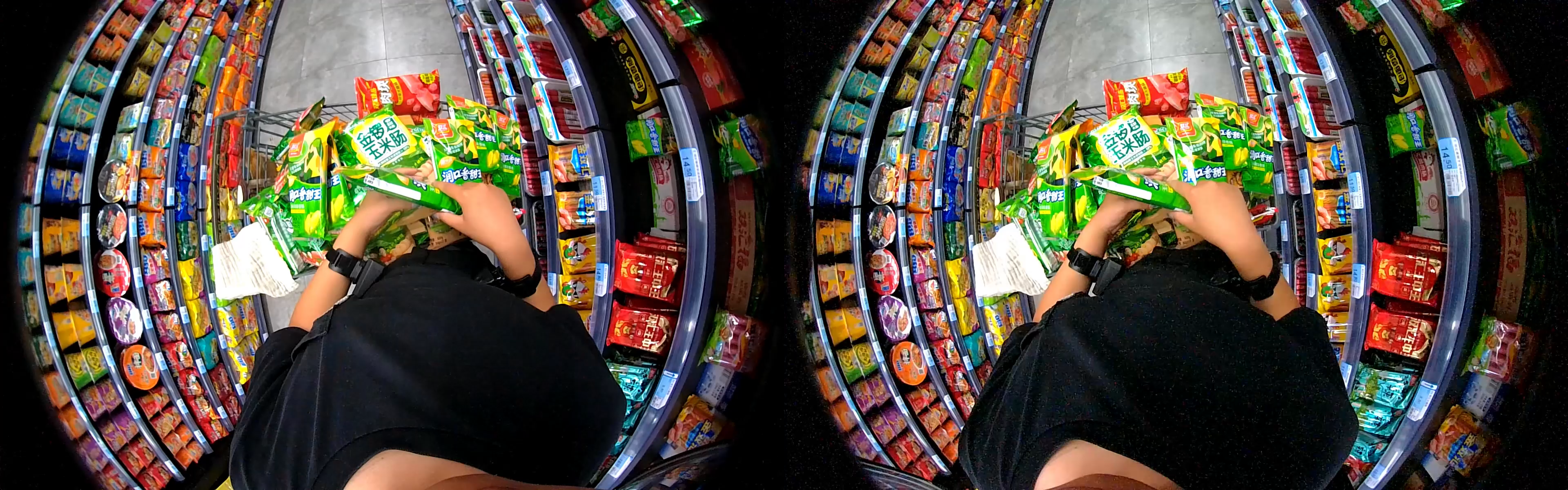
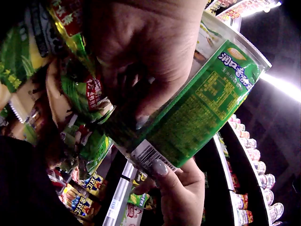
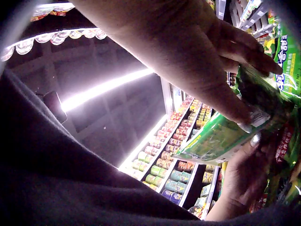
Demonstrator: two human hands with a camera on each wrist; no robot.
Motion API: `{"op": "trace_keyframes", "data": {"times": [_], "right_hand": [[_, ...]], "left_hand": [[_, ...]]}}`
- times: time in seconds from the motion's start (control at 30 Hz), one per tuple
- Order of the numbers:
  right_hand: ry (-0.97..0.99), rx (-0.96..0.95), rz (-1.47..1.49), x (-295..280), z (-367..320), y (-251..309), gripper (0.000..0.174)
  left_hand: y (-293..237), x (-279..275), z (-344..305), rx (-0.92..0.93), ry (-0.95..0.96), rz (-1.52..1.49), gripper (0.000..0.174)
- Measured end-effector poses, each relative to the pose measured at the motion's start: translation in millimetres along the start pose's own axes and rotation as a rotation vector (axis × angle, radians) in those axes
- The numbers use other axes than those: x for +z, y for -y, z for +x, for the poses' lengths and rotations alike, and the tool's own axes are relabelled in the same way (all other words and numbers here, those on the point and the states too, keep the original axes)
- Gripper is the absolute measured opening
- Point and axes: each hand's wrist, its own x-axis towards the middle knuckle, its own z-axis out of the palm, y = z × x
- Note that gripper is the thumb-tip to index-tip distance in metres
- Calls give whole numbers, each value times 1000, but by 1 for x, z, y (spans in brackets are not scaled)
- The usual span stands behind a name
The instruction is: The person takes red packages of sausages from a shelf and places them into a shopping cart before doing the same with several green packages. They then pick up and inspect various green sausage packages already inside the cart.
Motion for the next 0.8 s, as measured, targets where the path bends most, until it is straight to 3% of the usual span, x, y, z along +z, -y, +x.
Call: {"op": "trace_keyframes", "data": {"times": [0.2,0.43,0.5,0.8], "right_hand": [[28,23,20,-1,0,0,42],[31,20,38,5,0,-5,46],[40,17,46,4,0,-5,47],[2,-42,14,6,2,-7,47]], "left_hand": [[1,1,0,39,-49,22,57],[-5,3,-1,-33,-53,69,60],[-6,3,-1,-8,-65,200,59],[-6,2,-4,16,-92,137,57]]}}
